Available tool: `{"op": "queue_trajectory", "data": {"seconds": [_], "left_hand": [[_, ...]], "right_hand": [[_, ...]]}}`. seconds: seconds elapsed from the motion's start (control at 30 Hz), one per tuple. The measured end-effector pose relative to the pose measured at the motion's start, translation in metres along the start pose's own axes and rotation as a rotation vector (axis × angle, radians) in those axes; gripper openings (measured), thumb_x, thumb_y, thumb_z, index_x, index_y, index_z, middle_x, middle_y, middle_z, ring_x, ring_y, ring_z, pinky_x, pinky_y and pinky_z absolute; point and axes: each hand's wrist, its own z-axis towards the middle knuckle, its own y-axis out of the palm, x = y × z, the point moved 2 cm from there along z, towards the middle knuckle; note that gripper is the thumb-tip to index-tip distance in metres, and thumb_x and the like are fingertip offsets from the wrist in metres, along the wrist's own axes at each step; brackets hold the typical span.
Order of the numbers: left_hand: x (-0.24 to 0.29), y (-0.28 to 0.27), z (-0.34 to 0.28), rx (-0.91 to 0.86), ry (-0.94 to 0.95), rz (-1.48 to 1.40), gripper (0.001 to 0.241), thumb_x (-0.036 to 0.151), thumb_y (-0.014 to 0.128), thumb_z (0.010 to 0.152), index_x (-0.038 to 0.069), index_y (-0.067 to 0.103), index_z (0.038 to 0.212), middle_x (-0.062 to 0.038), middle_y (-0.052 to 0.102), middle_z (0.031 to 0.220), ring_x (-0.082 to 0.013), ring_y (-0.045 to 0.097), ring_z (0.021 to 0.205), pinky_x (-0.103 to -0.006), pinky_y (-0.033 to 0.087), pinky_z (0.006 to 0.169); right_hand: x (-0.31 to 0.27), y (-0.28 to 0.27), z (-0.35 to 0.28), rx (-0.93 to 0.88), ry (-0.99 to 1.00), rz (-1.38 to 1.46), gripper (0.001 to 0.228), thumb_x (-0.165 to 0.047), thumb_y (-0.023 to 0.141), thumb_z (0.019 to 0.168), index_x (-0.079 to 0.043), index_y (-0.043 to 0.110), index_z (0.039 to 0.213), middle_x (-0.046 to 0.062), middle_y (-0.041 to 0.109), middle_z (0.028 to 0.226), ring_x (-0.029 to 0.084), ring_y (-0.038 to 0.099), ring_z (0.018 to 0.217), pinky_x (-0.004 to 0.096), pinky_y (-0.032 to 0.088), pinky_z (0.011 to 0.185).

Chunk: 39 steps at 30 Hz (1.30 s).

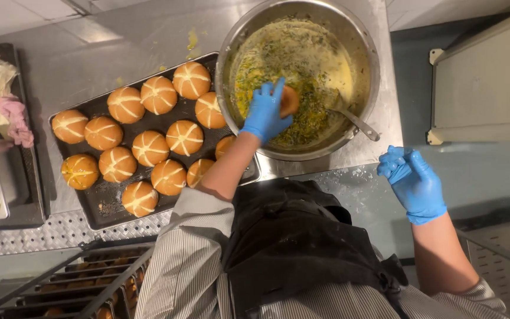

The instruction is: Coating bread rolls in a liquid mixture and arranging them on a tray in a bakery kitchen.

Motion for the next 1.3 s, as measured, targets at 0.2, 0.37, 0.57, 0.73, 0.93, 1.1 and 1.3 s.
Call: {"op": "queue_trajectory", "data": {"seconds": [0.2, 0.37, 0.57, 0.73, 0.93, 1.1, 1.3], "left_hand": [[0.002, 0.017, 0.005, -0.022, 0.257, 0.709, 0.107, 0.045, 0.083, 0.061, 0.012, 0.032, 0.15, -0.019, 0.044, 0.141, -0.0452, 0.046, 0.128, -0.062, 0.046, 0.103], [0.001, 0.019, 0.012, -0.247, 0.256, 0.859, 0.1, 0.033, 0.082, 0.063, 0.019, 0.04, 0.152, -0.021, 0.044, 0.146, -0.0481, 0.048, 0.13, -0.0662, 0.049, 0.092], [0.012, 0.013, -0.001, -0.178, -0.063, 0.726, 0.088, 0.034, 0.087, 0.068, 0.011, 0.045, 0.142, -0.021, 0.045, 0.138, -0.0451, 0.049, 0.122, -0.0575, 0.051, 0.094], [-0.013, 0.005, 0.003, -0.019, -0.153, 0.24, 0.088, 0.038, 0.091, 0.068, 0.01, 0.048, 0.139, -0.021, 0.049, 0.134, -0.0411, 0.054, 0.121, -0.0517, 0.051, 0.101], [-0.044, 0.019, 0.002, 0.021, -0.225, -0.707, 0.071, 0.031, 0.079, 0.081, 0.009, 0.05, 0.142, -0.016, 0.061, 0.135, -0.0296, 0.064, 0.122, -0.047, 0.055, 0.104], [-0.035, 0.028, -0.023, -0.147, -0.328, -1.46, 0.062, 0.029, 0.062, 0.095, 0.012, 0.043, 0.151, -0.014, 0.056, 0.147, -0.0319, 0.058, 0.132, -0.0521, 0.054, 0.104], [-0.021, 0.019, -0.04, -0.12, -0.29, -1.957, 0.061, 0.043, 0.049, 0.099, 0.014, 0.039, 0.152, -0.014, 0.047, 0.153, -0.0382, 0.051, 0.136, -0.0602, 0.049, 0.107]], "right_hand": [[-0.005, -0.006, -0.012, 0.035, -0.011, -0.075, 0.047, -0.033, 0.06, 0.11, 0.009, 0.06, 0.131, 0.012, 0.063, 0.105, 0.029, 0.059, 0.107, 0.046, 0.049, 0.1], [-0.003, -0.012, -0.015, 0.041, -0.025, -0.097, 0.045, -0.033, 0.059, 0.111, 0.008, 0.061, 0.13, 0.017, 0.066, 0.111, 0.031, 0.061, 0.108, 0.046, 0.049, 0.099], [-0.001, -0.022, -0.014, 0.036, -0.012, -0.027, 0.044, -0.031, 0.059, 0.114, 0.011, 0.061, 0.127, 0.014, 0.064, 0.103, 0.03, 0.06, 0.108, 0.045, 0.048, 0.101], [-0.005, -0.012, -0.017, 0.049, -0.019, -0.003, 0.043, -0.03, 0.059, 0.115, 0.012, 0.061, 0.127, 0.012, 0.063, 0.102, 0.028, 0.058, 0.101, 0.045, 0.048, 0.099], [-0.003, -0.016, -0.012, 0.084, -0.002, -0.036, 0.043, -0.03, 0.055, 0.112, 0.01, 0.06, 0.126, 0.016, 0.065, 0.105, 0.03, 0.06, 0.103, 0.044, 0.048, 0.097], [0.0, 0.001, -0.006, 0.065, -0.019, 0.037, 0.041, -0.026, 0.055, 0.116, 0.013, 0.06, 0.127, 0.014, 0.064, 0.102, 0.029, 0.062, 0.104, 0.044, 0.05, 0.096], [0.021, 0.056, 0.033, 0.323, -0.312, -1.178, 0.038, -0.016, 0.058, 0.105, 0.004, 0.057, 0.137, 0.007, 0.068, 0.099, 0.014, 0.063, 0.076, 0.027, 0.051, 0.069]]}}
